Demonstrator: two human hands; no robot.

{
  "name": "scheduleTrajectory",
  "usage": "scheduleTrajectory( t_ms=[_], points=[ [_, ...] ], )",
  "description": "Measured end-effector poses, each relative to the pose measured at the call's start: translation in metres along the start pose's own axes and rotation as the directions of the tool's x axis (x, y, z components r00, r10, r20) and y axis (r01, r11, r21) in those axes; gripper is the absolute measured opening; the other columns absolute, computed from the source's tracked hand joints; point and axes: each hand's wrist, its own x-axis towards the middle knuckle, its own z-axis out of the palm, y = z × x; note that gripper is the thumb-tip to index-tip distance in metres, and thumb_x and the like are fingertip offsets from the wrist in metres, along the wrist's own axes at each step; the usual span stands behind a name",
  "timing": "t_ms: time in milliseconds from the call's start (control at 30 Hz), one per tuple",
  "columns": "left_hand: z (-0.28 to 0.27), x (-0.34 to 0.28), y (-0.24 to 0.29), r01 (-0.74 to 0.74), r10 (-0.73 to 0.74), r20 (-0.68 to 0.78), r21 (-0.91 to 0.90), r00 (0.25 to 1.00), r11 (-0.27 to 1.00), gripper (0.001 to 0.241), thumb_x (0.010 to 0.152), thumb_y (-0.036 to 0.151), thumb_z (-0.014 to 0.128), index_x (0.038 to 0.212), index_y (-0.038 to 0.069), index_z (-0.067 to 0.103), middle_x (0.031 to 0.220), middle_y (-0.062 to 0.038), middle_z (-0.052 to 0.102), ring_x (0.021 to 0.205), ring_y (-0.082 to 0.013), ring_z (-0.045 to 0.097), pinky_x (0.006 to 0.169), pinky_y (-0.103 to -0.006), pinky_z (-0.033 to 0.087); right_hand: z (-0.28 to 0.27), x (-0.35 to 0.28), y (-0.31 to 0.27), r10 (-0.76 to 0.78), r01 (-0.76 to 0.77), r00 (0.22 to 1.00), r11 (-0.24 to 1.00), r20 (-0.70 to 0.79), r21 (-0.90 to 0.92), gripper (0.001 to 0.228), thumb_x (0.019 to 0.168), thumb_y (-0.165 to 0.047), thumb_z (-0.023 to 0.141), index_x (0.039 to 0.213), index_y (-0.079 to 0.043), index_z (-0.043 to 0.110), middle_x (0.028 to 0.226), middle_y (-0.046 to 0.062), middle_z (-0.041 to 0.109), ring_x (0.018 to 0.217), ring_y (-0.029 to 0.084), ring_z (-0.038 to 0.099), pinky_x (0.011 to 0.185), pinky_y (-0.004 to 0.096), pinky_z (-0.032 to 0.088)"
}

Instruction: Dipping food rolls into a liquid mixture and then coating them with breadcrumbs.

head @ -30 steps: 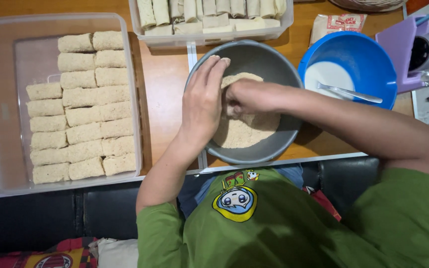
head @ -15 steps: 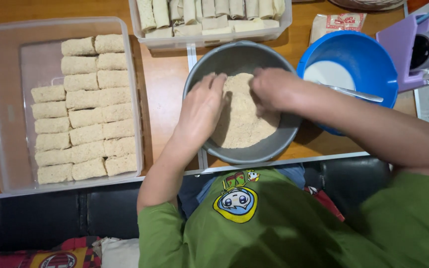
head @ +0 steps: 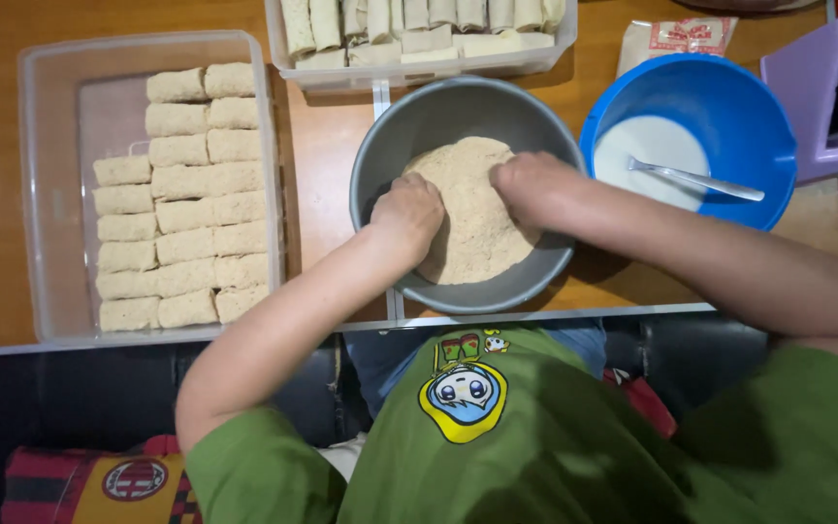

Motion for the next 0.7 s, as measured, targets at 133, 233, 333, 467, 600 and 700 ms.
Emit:
scheduleTrajectory(
  t_ms=[133,233,333,467,600,700],
  points=[
    [-0.034,0.003,-0.013,0.228,-0.154,0.218,-0.374,0.964,0.899,0.059,0.07,0.015,0.083,0.115,-0.015,0.06,0.112,-0.034,0.065,0.099,-0.0384,0.071,0.081,-0.0386,0.061,-0.013,0.007,0.005,-0.114,0.135,0.982,0.981,-0.15,0.141,0.023,0.075,-0.015,0.084,0.091,-0.004,0.07,0.088,0.017,0.074,0.091,0.04,0.071,0.08,0.051,0.055],
    [-0.018,0.01,-0.024,0.329,-0.211,0.274,-0.516,0.938,0.791,0.022,0.089,0.015,0.068,0.105,-0.001,0.072,0.109,-0.026,0.069,0.101,-0.0403,0.071,0.084,-0.0473,0.059,-0.021,0.015,0.002,-0.25,0.295,0.948,0.922,-0.198,0.252,0.026,0.083,-0.018,0.08,0.103,-0.003,0.07,0.096,0.018,0.073,0.095,0.039,0.072,0.085,0.047,0.056],
    [-0.022,-0.01,-0.031,0.088,-0.198,-0.144,-0.549,0.97,0.831,0.016,0.084,-0.001,0.066,0.099,0.001,0.074,0.099,-0.024,0.073,0.098,-0.041,0.071,0.086,-0.0466,0.058,-0.028,0.025,0.002,-0.348,0.398,0.892,0.908,-0.287,0.134,0.047,0.076,-0.016,0.084,0.12,-0.005,0.07,0.123,0.018,0.069,0.113,0.04,0.066,0.096,0.049,0.053],
    [-0.04,-0.016,-0.03,0.148,-0.142,0.051,-0.501,0.989,0.853,0.023,0.077,0.006,0.079,0.099,0.0,0.074,0.1,-0.024,0.072,0.1,-0.0393,0.072,0.088,-0.0444,0.058,-0.028,0.042,0.001,-0.396,0.404,0.915,0.902,-0.08,0.15,0.097,0.054,-0.023,0.097,0.139,-0.01,0.054,0.149,0.016,0.046,0.134,0.04,0.045,0.107,0.048,0.042],
    [-0.058,-0.018,-0.03,0.203,-0.116,0.194,-0.519,0.974,0.831,0.052,0.063,0.021,0.093,0.106,-0.001,0.072,0.114,-0.026,0.068,0.109,-0.0377,0.068,0.095,-0.042,0.055,-0.019,0.05,-0.003,-0.391,0.382,0.92,0.906,0.016,0.18,0.103,0.052,-0.023,0.098,0.142,-0.012,0.05,0.142,0.01,0.054,0.137,0.036,0.045,0.113,0.047,0.038],
    [-0.084,-0.024,-0.026,0.276,-0.15,0.268,-0.535,0.952,0.799,0.082,0.055,0.029,0.099,0.121,-0.004,0.063,0.127,-0.028,0.06,0.115,-0.0396,0.064,0.098,-0.0404,0.054,-0.025,0.046,-0.005,-0.348,0.333,0.936,0.923,0.053,0.193,0.098,0.054,-0.024,0.098,0.141,-0.015,0.053,0.135,0.013,0.058,0.131,0.036,0.051,0.111,0.046,0.041]
  ],
)
